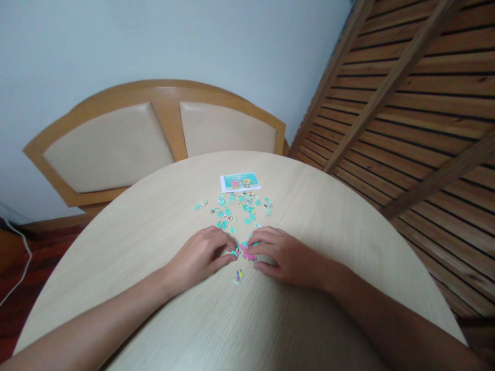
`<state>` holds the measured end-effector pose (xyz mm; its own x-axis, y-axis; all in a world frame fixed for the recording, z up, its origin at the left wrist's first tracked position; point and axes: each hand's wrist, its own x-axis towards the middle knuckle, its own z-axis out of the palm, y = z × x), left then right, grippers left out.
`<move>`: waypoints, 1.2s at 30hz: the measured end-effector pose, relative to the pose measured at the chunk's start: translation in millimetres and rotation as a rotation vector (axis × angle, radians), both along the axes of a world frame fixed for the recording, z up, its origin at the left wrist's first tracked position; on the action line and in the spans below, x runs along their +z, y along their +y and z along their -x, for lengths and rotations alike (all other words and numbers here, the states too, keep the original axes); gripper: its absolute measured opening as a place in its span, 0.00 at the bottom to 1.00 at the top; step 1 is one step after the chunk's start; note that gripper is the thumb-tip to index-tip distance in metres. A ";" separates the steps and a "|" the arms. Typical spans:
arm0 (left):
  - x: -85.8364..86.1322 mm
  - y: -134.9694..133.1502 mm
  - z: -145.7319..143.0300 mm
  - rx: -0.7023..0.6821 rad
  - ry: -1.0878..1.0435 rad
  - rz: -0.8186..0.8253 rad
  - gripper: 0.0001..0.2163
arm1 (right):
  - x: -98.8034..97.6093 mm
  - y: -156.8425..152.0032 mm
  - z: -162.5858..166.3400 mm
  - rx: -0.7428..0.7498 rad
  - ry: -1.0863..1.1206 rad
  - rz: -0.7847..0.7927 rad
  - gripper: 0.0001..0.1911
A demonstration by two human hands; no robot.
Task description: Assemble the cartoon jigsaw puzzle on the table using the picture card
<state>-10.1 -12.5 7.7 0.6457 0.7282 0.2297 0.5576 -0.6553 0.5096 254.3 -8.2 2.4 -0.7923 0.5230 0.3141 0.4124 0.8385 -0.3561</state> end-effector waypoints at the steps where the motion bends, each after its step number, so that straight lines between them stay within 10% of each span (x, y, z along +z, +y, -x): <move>1: -0.5 0.2 -0.1 -0.002 -0.005 -0.002 0.05 | -0.1 0.1 0.0 -0.003 0.002 0.000 0.13; 36: -15.7 9.4 -3.5 0.115 -0.228 0.114 0.07 | 2.8 1.2 -0.1 0.042 0.022 0.034 0.09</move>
<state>-6.6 -3.1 -8.0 0.4986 0.8230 0.2721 0.4876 -0.5258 0.6970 254.4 -7.0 5.2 -0.8069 0.5000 0.3145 0.3688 0.8424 -0.3929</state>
